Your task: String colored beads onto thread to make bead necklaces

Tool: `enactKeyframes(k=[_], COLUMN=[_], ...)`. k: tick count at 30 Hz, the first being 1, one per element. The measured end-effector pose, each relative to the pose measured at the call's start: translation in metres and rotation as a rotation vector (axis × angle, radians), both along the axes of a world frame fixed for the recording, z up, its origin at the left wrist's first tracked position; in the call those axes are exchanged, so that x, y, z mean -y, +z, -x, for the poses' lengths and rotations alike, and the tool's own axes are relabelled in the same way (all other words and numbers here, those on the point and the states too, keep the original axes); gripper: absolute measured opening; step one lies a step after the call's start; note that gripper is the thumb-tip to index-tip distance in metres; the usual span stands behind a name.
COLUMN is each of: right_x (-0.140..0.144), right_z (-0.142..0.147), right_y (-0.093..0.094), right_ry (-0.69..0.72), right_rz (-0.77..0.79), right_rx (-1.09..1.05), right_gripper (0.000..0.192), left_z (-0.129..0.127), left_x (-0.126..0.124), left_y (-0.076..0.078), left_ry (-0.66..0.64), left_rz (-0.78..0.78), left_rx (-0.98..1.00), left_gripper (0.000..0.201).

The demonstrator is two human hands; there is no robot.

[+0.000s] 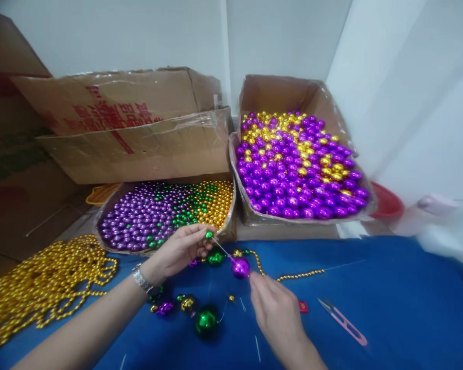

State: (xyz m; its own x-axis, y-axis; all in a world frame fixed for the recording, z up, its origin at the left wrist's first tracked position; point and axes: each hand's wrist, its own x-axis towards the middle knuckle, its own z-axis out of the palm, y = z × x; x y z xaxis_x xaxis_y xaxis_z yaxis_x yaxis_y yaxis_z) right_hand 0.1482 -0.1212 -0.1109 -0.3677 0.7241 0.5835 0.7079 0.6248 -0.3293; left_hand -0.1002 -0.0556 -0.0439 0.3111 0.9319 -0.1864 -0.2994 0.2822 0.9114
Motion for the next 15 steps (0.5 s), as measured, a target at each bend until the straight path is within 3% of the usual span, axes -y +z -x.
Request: enactKeyframes(k=[3,6,9,12,15], right_x=[0.000,-0.001,-0.003,-0.006,-0.011], right_z=[0.000,0.003,0.004,0.001,-0.004], right_y=[-0.003,-0.003,0.001,0.006,0.007], right_ry=[-0.002,-0.017,-0.015,-0.017,-0.019], right_rz=[0.002,-0.033,0.038,0.154,0.110], right_rx=[0.017,0.037,-0.080,-0.235,-0.259], right_gripper=[0.025,0.025,0.025,0.024,0.024], left_z=[-0.001,-0.005,-0.014,-0.029,-0.049], left_x=[0.002,0.004,0.002,-0.012,-0.039], left_y=[0.003,0.009,0.021,0.035,0.047], left_ry=[0.016,0.001,-0.047,-0.017,0.037], left_rz=[-0.050,-0.175,-0.273,-0.307,-0.410], left_rx=[-0.089,-0.299,-0.403,-0.361,-0.383], left_gripper=[0.025,0.024,0.031,0.035,0.031])
